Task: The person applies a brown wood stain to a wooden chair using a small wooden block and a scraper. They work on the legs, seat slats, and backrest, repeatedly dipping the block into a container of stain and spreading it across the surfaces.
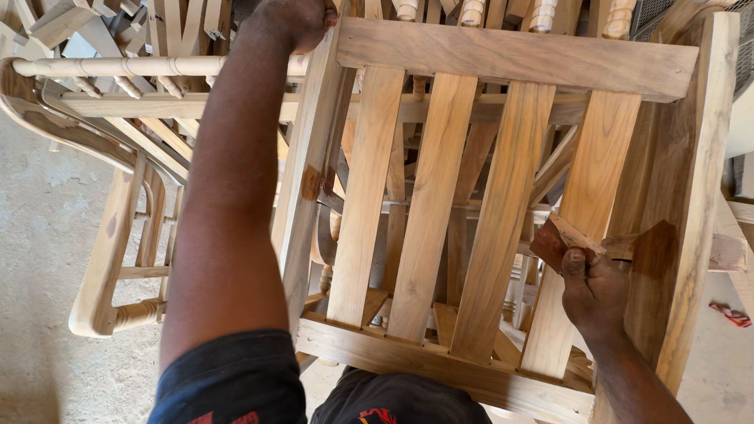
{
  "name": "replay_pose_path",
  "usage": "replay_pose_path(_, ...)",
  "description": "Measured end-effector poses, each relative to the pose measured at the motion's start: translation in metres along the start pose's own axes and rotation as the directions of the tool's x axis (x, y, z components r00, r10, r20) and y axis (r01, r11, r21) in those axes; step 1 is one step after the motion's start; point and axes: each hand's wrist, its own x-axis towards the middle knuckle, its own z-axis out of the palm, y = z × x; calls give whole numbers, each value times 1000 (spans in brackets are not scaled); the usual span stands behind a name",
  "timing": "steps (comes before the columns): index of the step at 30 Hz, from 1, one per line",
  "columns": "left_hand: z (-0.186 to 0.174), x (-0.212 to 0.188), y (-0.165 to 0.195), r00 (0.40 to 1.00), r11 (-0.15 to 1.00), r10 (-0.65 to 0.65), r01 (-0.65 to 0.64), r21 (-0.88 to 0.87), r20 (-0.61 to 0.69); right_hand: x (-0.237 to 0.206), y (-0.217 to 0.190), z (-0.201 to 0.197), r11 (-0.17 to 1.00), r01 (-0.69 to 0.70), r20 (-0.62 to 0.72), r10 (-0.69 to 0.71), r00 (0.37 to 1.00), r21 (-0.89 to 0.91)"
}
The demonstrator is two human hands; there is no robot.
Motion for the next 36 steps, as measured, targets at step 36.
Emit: replay_pose_path(36,13,13,-22,990,987,40,-61,-152,-137,5,6,0,994,-63,-1,63,998,91)
